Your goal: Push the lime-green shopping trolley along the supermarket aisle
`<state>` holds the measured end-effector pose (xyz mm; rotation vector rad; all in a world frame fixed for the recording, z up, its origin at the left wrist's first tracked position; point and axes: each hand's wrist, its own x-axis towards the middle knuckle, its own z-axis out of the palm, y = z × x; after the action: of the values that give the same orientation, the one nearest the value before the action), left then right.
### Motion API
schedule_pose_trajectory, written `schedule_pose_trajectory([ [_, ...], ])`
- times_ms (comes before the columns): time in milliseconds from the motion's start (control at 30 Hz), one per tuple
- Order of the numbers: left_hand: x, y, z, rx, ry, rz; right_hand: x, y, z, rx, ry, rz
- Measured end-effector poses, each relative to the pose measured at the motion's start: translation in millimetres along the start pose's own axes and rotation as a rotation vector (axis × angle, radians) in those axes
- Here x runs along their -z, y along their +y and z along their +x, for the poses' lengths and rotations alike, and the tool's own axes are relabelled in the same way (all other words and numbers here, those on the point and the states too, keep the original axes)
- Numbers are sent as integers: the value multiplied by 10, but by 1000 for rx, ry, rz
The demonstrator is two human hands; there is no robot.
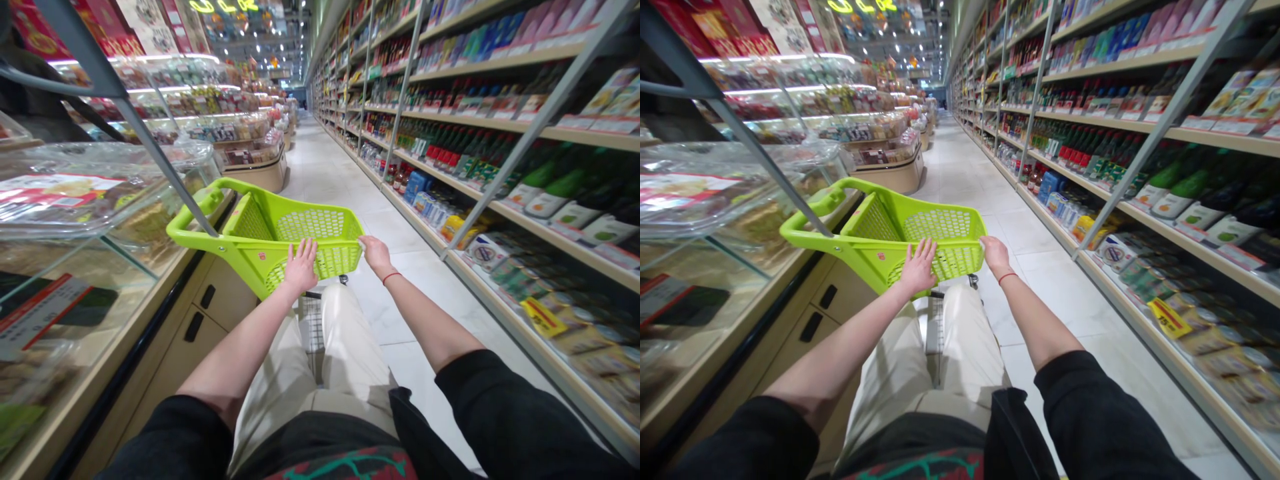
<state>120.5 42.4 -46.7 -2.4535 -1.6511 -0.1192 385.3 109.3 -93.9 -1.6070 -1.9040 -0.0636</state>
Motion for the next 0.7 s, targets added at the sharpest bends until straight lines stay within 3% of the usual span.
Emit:
schedule_pose_trajectory([
  [700,62,-132,46,10,-31,32,1,-138,-175,11,20,-46],
])
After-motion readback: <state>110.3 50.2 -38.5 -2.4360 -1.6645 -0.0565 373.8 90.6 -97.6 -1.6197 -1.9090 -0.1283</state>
